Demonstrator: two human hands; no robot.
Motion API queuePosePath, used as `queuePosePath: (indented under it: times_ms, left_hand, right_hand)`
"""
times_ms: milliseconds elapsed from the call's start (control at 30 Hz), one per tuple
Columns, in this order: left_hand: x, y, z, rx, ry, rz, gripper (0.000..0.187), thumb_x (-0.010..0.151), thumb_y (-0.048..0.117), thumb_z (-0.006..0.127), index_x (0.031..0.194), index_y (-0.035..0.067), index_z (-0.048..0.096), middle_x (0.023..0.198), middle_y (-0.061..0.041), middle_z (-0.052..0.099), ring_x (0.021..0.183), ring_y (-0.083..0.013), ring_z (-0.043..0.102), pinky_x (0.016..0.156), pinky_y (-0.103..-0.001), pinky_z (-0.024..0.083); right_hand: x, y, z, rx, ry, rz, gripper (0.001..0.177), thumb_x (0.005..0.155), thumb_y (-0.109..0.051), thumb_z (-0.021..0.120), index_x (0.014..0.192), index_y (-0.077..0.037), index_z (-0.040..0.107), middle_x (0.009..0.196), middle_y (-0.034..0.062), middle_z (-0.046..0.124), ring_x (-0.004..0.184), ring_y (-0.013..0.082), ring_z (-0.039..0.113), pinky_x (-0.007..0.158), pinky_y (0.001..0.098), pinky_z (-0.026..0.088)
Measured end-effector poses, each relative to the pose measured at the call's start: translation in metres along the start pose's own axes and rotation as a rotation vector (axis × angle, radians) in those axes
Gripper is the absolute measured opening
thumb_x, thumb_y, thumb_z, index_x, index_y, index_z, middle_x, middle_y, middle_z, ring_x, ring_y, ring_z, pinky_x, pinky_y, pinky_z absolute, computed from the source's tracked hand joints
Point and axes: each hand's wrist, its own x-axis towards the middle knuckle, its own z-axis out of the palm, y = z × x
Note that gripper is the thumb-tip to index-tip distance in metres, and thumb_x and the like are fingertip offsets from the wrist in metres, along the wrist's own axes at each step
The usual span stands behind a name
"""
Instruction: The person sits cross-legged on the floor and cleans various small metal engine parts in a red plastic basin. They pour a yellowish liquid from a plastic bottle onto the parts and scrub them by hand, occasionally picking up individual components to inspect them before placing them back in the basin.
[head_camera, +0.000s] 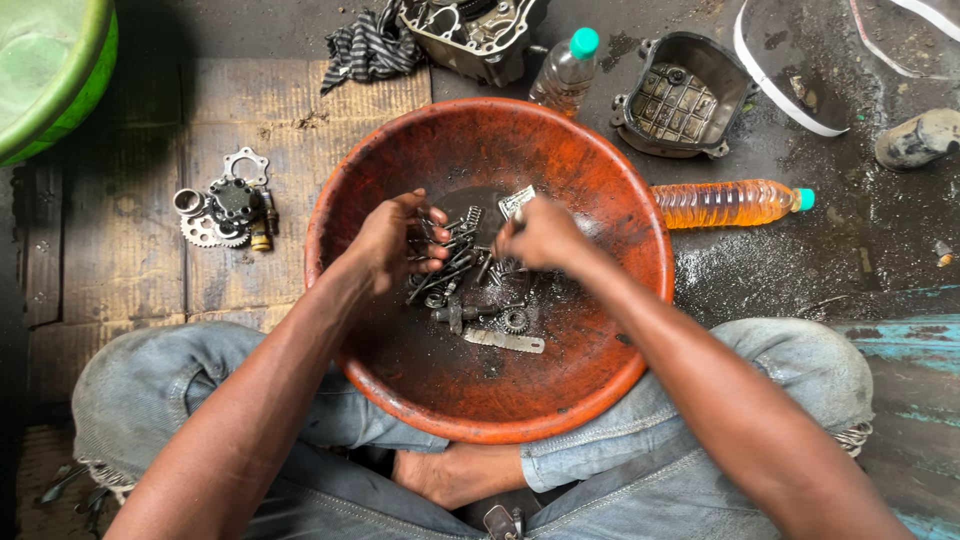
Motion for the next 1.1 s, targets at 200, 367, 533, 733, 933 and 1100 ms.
queuePosePath:
  times_ms: [200,367,533,733,933,1100]
  left_hand:
    - [0.009,-0.015,0.012,-0.236,-0.12,-0.25,0.042,0.104,0.043,0.028,0.09,0.013,0.054,0.081,-0.008,0.063,0.067,-0.0207,0.063,0.061,-0.037,0.057]
    - [0.042,-0.023,-0.021,-0.35,-0.069,-0.047,0.026,0.102,0.03,0.05,0.079,0.017,0.054,0.072,-0.002,0.053,0.055,-0.0138,0.05,0.047,-0.03,0.045]
    - [0.048,-0.008,-0.043,-0.386,-0.066,-0.03,0.02,0.095,0.027,0.055,0.08,0.014,0.056,0.074,-0.003,0.056,0.059,-0.0155,0.052,0.053,-0.031,0.05]
    - [0.021,0.008,-0.039,-0.327,0.037,-0.025,0.016,0.087,0.017,0.052,0.092,0.011,0.066,0.088,-0.005,0.064,0.078,-0.02,0.061,0.07,-0.04,0.059]
    - [0.029,-0.008,-0.011,-0.332,0.024,-0.142,0.031,0.096,0.034,0.051,0.085,0.007,0.062,0.081,-0.007,0.06,0.072,-0.0219,0.061,0.061,-0.038,0.058]
    - [0.038,-0.017,-0.023,-0.376,0.012,-0.057,0.031,0.1,0.029,0.056,0.073,0.015,0.055,0.062,0.001,0.053,0.048,-0.0104,0.045,0.038,-0.024,0.036]
  right_hand:
    - [0.0,-0.036,-0.019,0.318,0.013,-0.101,0.012,0.091,-0.018,0.074,0.1,-0.01,0.077,0.085,0.0089,0.077,0.059,0.0097,0.066,0.054,0.0286,0.054]
    - [0.027,-0.03,-0.011,0.044,0.176,0.01,0.022,0.091,-0.028,0.077,0.102,-0.009,0.075,0.09,0.0075,0.079,0.073,0.0159,0.074,0.069,0.0331,0.058]
    - [0.058,-0.023,0.027,-0.241,0.184,0.066,0.036,0.082,-0.038,0.088,0.102,-0.011,0.075,0.098,0.0144,0.075,0.096,0.0265,0.073,0.089,0.0392,0.056]
    - [0.053,-0.027,0.02,-0.15,0.267,0.127,0.015,0.077,-0.021,0.085,0.089,-0.013,0.08,0.097,0.008,0.081,0.094,0.0206,0.076,0.091,0.0368,0.057]
    - [0.027,-0.043,-0.016,0.3,-0.052,-0.012,0.013,0.086,-0.026,0.078,0.099,-0.022,0.078,0.092,0.0067,0.078,0.076,0.0208,0.07,0.069,0.0413,0.056]
    - [0.006,-0.053,0.02,-0.174,0.013,-0.224,0.011,0.09,-0.021,0.07,0.093,-0.014,0.078,0.087,0.0048,0.079,0.078,0.0163,0.075,0.07,0.0363,0.059]
